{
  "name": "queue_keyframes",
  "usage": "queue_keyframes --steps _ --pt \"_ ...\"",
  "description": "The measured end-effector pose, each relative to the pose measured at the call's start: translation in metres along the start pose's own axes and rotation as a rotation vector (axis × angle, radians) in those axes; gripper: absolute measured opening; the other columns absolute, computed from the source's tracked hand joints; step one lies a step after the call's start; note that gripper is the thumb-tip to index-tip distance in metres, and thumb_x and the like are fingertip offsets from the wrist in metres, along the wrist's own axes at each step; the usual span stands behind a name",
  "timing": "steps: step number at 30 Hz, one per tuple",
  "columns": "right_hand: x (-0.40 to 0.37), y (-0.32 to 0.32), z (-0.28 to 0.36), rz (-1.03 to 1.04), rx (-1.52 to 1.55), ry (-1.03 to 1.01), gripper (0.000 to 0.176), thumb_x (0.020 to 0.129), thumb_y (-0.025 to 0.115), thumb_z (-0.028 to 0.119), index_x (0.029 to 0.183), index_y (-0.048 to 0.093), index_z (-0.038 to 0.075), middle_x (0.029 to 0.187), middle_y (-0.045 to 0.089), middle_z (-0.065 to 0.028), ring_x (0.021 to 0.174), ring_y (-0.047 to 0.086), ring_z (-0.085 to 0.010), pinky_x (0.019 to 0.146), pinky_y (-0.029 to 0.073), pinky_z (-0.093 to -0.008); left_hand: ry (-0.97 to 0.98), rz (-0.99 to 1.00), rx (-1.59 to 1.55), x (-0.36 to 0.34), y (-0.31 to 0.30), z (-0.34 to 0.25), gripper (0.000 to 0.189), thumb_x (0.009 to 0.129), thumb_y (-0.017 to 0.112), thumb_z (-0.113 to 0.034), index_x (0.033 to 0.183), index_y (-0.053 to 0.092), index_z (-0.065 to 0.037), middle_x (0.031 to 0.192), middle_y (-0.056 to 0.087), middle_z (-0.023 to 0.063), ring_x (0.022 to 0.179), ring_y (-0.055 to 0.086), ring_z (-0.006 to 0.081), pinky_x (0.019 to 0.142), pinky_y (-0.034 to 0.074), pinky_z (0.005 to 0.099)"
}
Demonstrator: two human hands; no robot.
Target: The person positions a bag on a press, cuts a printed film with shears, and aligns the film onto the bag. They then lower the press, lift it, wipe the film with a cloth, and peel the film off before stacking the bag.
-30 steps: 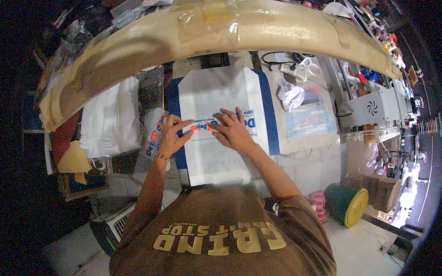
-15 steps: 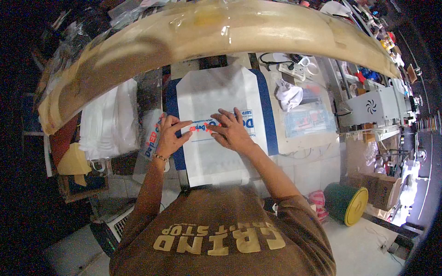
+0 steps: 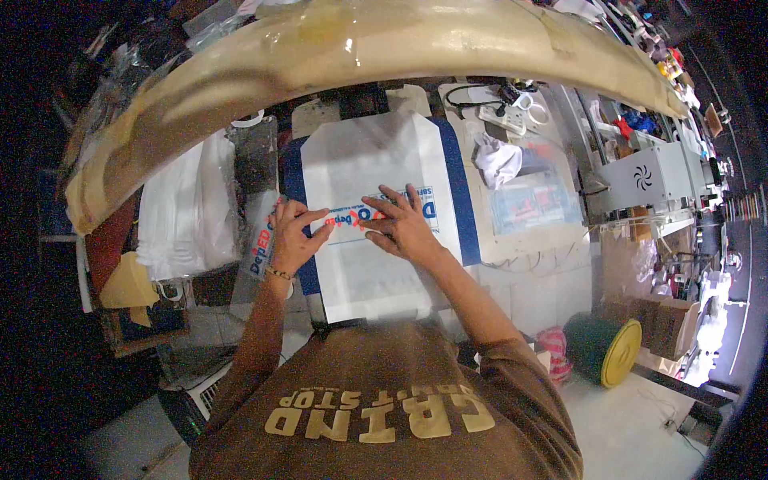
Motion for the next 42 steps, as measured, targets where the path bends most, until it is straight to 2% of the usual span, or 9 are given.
queue_keyframes --steps 8,12,21,26,29,32,42 --pt "0.0 -0.004 -0.002 -0.021 0.062 0.002 0.027 0.086 0.08 0.03 0.113 0.081 0.027 0.153 0.054 -0.0019 0.149 0.038 -0.0354 0.122 0.016 -0.0668 -0.058 -0.012 -0.071 -0.007 0.017 0.008 0.027 0.081 0.083 -0.03 0.107 0.082 -0.023 0.109 0.056 0.003 0.109 0.049 0.025 0.097 0.031 0.0474" --pt "-0.001 -0.006 -0.002 -0.051 0.069 -0.001 0.028 0.085 0.08 0.03 0.113 0.08 0.027 0.152 0.055 -0.0028 0.148 0.039 -0.0355 0.122 0.017 -0.0667 -0.043 -0.039 -0.04 -0.008 0.015 0.003 0.026 0.081 0.083 -0.029 0.106 0.082 -0.024 0.109 0.056 0.0032 0.109 0.049 0.0259 0.096 0.032 0.0469" --pt "-0.003 -0.008 -0.004 -0.068 0.056 -0.015 0.03 0.085 0.08 0.031 0.113 0.08 0.018 0.146 0.06 -0.0031 0.143 0.045 -0.0324 0.121 0.023 -0.0644 -0.103 -0.059 0.018 -0.008 0.016 -0.004 0.031 0.076 0.088 -0.032 0.105 0.082 -0.023 0.11 0.056 0.0055 0.111 0.051 0.0285 0.096 0.037 0.0486" --pt "-0.004 -0.007 -0.002 -0.082 0.028 -0.063 0.028 0.085 0.081 0.03 0.11 0.08 0.018 0.141 0.063 -0.0032 0.139 0.049 -0.0322 0.12 0.031 -0.0604 -0.082 -0.124 0.043 -0.009 0.015 -0.007 0.028 0.076 0.088 -0.03 0.102 0.081 -0.023 0.126 0.059 0.0064 0.121 0.05 0.0308 0.103 0.035 0.0506" --pt "-0.004 -0.008 -0.003 -0.075 0.042 -0.06 0.028 0.084 0.081 0.029 0.11 0.081 0.018 0.139 0.063 -0.003 0.138 0.05 -0.0321 0.12 0.03 -0.0606 -0.082 -0.136 0.029 -0.011 0.017 -0.004 0.027 0.076 0.088 -0.028 0.101 0.08 -0.023 0.132 0.059 0.0065 0.124 0.049 0.0316 0.105 0.034 0.0513" --pt "-0.005 -0.01 -0.003 -0.089 0.053 -0.071 0.028 0.084 0.082 0.029 0.11 0.081 0.019 0.14 0.063 -0.003 0.138 0.049 -0.032 0.12 0.03 -0.0605 -0.089 -0.141 -0.024 -0.011 0.019 0.0 0.025 0.076 0.085 -0.028 0.099 0.08 -0.02 0.13 0.059 0.0057 0.124 0.048 0.031 0.104 0.029 0.0502" --pt "-0.006 -0.014 0.0 -0.11 0.053 -0.077 0.028 0.084 0.081 0.028 0.111 0.081 0.018 0.139 0.064 -0.0028 0.138 0.05 -0.0309 0.12 0.032 -0.0587 -0.095 -0.132 -0.028 -0.01 0.019 0.0 0.024 0.076 0.086 -0.029 0.097 0.081 -0.019 0.129 0.058 0.0055 0.124 0.047 0.0303 0.104 0.028 0.051"
Point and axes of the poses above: each hand's wrist, its own x-axis towards the middle knuckle, its own y-axis out of the palm, z = x × y, the point moved 9 cm from there along x, towards the middle knuckle
